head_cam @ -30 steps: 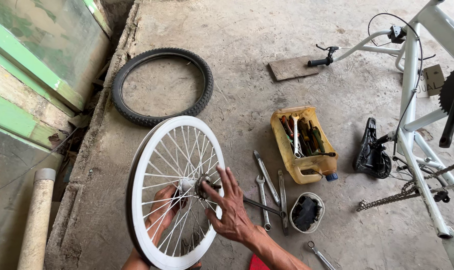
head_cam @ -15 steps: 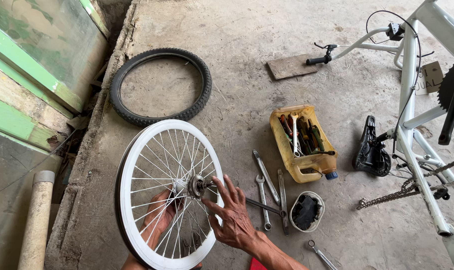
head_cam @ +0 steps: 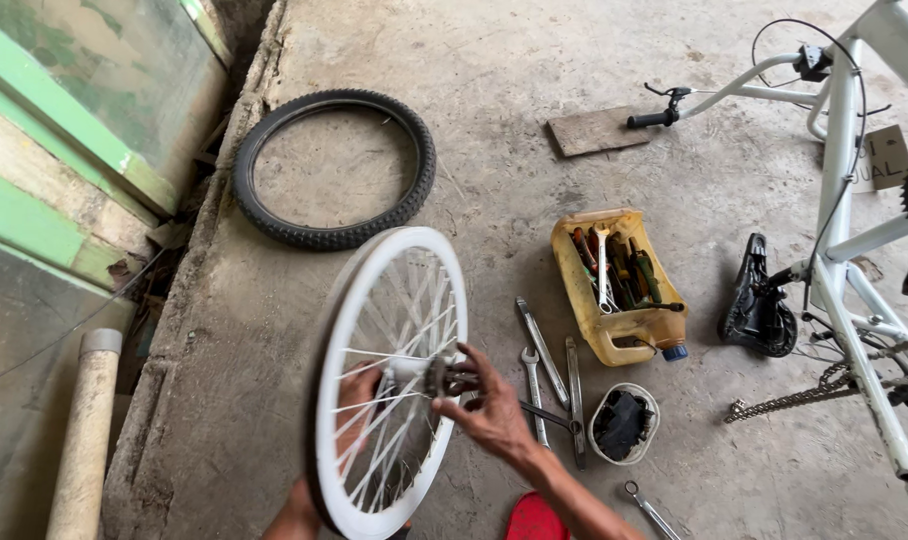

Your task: The person works on a bicycle wheel hub, using a wrench and pliers to loosen and tighten components. They rotate the wheel to check alignment and continue adjusting the hub mechanism.

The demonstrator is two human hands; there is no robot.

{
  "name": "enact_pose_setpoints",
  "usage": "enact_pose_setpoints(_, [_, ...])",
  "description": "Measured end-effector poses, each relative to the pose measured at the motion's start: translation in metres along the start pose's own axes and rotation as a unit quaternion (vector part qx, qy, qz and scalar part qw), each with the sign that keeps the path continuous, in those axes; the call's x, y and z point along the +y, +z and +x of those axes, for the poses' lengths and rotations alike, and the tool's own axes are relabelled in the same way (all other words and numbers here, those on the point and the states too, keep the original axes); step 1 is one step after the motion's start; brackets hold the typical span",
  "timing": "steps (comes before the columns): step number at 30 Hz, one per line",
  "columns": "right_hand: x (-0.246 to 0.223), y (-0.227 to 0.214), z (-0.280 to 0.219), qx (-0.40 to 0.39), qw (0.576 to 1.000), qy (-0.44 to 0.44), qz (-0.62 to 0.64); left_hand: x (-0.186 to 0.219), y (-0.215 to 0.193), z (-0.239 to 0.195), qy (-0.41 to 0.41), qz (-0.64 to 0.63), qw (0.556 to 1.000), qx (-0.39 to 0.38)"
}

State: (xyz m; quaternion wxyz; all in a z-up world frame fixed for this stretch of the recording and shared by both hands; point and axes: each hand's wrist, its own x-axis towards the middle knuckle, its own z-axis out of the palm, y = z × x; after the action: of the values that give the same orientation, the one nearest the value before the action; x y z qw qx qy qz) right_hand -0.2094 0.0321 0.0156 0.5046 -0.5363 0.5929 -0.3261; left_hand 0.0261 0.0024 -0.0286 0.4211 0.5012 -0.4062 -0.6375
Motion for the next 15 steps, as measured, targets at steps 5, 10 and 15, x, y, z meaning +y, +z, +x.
enact_pose_setpoints(5, [0.006, -0.051, 0.006, -0.071, 0.997, 0.030, -0.027, 0.000, 0.046, 0.009, 0.091, -0.003, 0.996, -0.009])
enact_pose_setpoints(10, [0.049, -0.094, 0.014, -0.099, 0.994, -0.034, 0.002, -0.006, 0.085, 0.016, -0.042, 0.026, 0.994, 0.093])
enact_pose_setpoints(15, [0.105, -0.118, 0.025, -0.102, 0.982, -0.027, 0.155, 0.002, 0.117, 0.002, -0.030, 0.012, 0.997, 0.067])
